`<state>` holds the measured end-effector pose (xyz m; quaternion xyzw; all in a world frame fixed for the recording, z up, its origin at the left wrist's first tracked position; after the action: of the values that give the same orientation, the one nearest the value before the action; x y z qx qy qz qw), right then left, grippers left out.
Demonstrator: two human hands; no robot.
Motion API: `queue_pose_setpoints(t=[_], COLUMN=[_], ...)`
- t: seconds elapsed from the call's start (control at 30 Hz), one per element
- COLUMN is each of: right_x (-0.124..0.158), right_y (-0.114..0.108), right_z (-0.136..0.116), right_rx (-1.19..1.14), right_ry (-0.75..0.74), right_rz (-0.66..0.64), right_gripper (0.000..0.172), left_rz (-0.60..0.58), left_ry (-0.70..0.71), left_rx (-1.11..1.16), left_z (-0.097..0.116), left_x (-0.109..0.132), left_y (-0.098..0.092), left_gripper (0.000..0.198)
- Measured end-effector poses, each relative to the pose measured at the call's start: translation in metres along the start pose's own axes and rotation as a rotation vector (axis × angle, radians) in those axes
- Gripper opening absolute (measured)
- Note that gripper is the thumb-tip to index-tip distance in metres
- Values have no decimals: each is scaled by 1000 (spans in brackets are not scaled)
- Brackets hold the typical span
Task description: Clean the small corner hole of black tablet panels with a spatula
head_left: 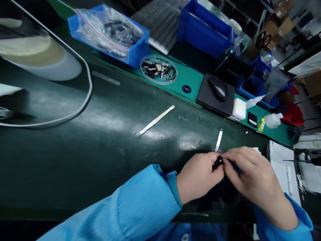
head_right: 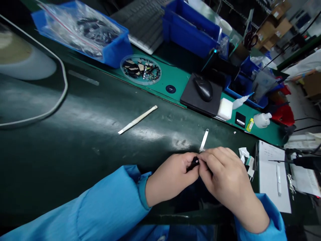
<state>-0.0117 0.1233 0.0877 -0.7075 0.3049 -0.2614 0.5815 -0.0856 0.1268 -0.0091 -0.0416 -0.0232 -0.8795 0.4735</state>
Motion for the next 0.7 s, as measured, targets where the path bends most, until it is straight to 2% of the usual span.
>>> queue_pose_setpoints(t=[0.33, 0.7], right_x=[-6, -23], right_y=[-6, -7], right_z=[-16, -32], right_rx=[248, 421], right_ry=[-82, -149], right_rz=[-83, -169], right_gripper=[5, 26], left_rz=[8, -13], left_ry=[52, 31], left_rx=[-18, -59], left_z=[5, 3], left_x=[1, 1], left_y=[0, 2], left_gripper=[14, 12])
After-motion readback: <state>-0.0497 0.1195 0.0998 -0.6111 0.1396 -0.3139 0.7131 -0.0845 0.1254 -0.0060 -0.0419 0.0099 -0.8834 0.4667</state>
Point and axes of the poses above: each hand's wrist, its own x-axis away from the middle knuckle, its own y-axis out of the palm, z = x × y, the point moved 9 cm from there along -x, towards the middle knuckle, and after that the axes turned 9 degrees about -z, right-handed, at the moved point
